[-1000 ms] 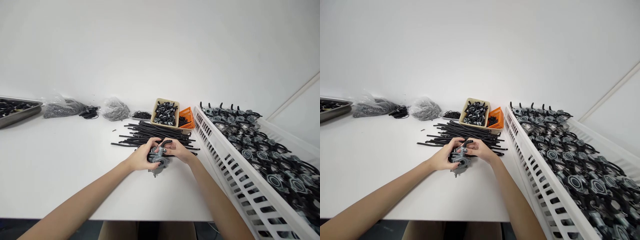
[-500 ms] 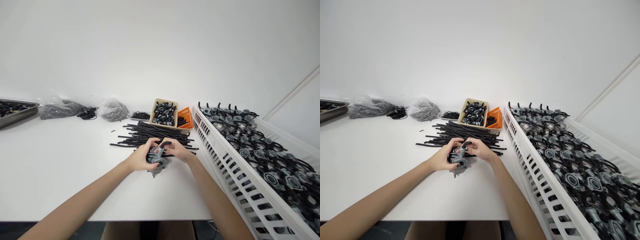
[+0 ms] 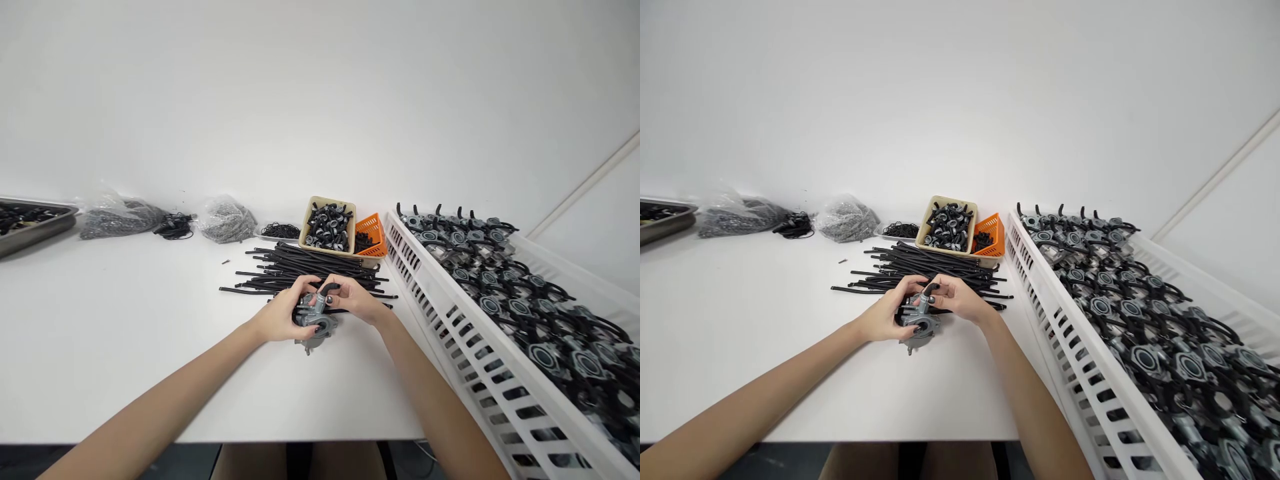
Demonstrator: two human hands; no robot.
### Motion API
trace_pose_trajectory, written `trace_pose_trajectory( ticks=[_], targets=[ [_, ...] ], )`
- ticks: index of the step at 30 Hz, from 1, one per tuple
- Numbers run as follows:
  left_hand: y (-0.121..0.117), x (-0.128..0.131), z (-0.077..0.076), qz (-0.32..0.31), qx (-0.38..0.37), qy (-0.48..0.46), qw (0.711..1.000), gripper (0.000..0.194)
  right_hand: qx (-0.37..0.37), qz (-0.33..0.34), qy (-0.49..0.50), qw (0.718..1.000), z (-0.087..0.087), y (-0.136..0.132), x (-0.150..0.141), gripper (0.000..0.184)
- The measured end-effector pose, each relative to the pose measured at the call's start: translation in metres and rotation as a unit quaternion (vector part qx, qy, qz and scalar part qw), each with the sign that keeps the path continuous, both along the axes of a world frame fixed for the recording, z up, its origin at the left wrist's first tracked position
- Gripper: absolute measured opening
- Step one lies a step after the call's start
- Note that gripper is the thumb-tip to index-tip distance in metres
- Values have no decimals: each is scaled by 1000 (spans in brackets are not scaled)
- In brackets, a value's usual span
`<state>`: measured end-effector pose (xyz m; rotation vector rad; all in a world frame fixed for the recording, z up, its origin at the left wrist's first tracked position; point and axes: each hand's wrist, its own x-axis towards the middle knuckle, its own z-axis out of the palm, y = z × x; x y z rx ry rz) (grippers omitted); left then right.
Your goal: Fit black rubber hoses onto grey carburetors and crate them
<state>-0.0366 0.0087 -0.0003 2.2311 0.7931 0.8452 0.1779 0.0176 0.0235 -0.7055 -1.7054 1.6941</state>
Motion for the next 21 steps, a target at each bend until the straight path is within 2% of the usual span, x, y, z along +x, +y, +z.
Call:
trace_pose_trajectory(
  ticks=[8,13,18,21],
  targets=[
    [0,0,0,7,-3,3,1000,75,9,-10,-11,1000,-1,1,-4,38],
    [2,0,-4,20,27,-1,999,72,50,-87,-25,995,-5,1,-14,31],
    [0,2,0,10,12,-5,1000,67,16,-5,5,1000,-8,4,-4,34],
    [-1,2,2,8,15,-1,1000,66,15,16,23,1000,-8,5,2,35]
  ],
)
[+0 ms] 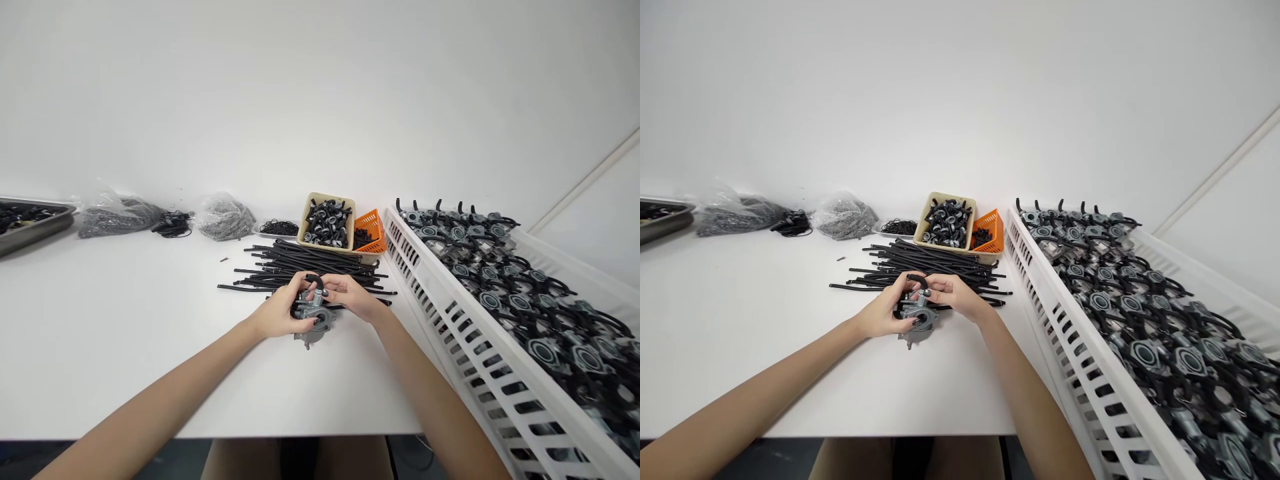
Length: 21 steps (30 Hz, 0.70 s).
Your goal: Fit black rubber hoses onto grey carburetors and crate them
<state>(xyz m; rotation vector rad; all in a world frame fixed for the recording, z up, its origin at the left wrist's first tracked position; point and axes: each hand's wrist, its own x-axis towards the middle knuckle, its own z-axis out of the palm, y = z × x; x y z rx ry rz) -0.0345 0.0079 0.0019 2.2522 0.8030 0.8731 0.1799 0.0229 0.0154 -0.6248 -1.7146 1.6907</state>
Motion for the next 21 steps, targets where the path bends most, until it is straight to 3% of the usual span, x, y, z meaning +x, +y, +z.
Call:
trace_pose_trajectory(
  ticks=[12,21],
  targets=[
    [-1,-1,-2,14,-9,16,1000,74,-17,23,6,1000,2,-2,1,35],
    [1,-1,-5,4,-10,0,1000,75,-36,-50,-15,998,3,-4,-10,40]
  ],
)
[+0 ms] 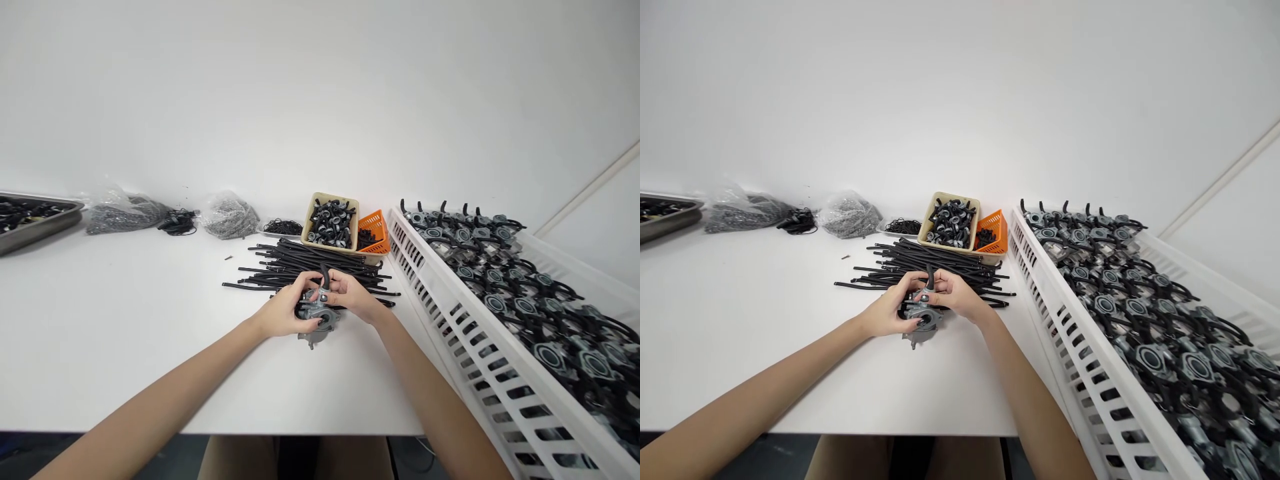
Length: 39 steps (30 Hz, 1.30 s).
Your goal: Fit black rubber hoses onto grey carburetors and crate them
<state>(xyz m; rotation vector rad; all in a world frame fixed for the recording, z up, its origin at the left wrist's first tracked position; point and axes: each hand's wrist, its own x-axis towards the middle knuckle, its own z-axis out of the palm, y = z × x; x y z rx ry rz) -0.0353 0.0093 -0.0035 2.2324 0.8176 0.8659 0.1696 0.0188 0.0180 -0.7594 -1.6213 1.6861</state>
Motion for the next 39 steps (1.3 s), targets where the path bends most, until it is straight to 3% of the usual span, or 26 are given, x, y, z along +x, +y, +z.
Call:
trace_pose_trajectory(
  ticks=[8,13,17,23,27,33,39],
  targets=[
    [-1,0,3,-6,-16,-9,1000,78,-12,69,56,996,-3,3,9,42],
    [3,0,-4,-11,-4,-11,1000,79,-57,43,91,993,-7,5,9,34],
    [2,0,-3,-2,-8,-4,1000,77,-66,33,73,995,-4,4,9,38],
    [-3,0,4,-1,-9,-5,1000,76,-10,32,22,999,-4,3,7,43],
    [-2,-1,3,4,-7,6,1000,76,13,37,20,999,-6,4,5,37],
    [2,-1,-4,1,24,10,1000,77,-40,42,48,997,-2,2,6,28],
    [-3,0,3,8,5,15,1000,75,-46,56,48,996,0,1,9,31]
  ],
)
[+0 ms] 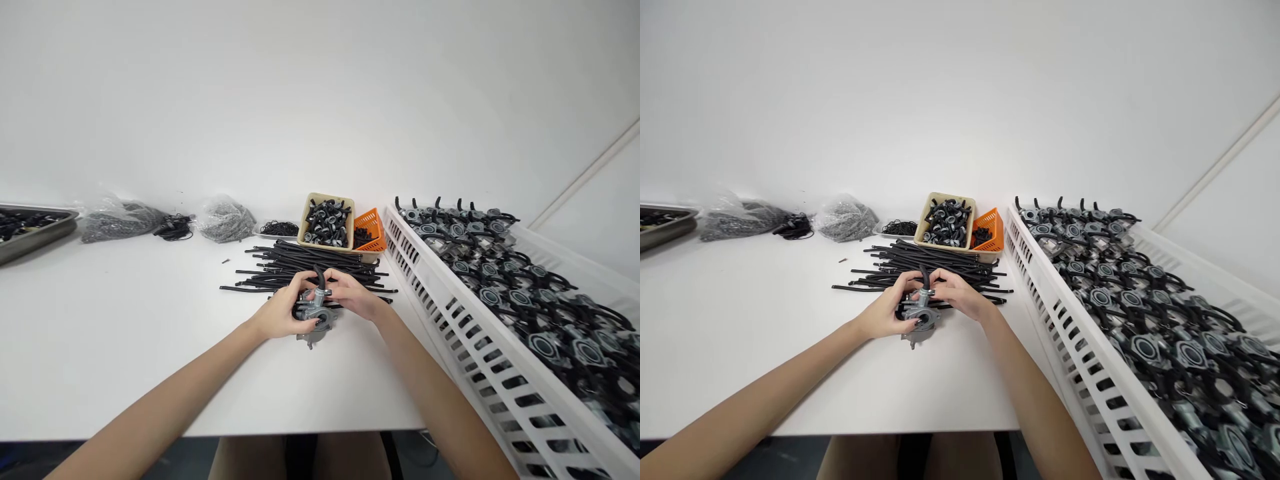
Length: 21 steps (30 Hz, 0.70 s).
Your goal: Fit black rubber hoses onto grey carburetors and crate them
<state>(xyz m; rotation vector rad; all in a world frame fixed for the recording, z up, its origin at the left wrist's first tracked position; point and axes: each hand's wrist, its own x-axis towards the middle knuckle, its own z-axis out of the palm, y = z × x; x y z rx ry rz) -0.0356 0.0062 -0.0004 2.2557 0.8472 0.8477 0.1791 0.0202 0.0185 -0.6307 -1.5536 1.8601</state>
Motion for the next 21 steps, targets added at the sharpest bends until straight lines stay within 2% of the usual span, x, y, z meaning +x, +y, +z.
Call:
trace_pose_trajectory(
  ticks=[6,10,17,21],
  targets=[
    [1,-1,0,-12,-12,-16,1000,79,38,-20,-22,999,-3,2,-1,42],
    [2,-1,-3,-1,-6,-4,1000,81,56,11,-22,998,-2,2,0,37],
    [1,-1,-3,-11,-1,-10,1000,80,7,8,14,1000,1,0,3,25],
    [1,-1,-1,-12,-3,-8,1000,80,3,14,-6,1000,4,-1,4,31]
  ],
)
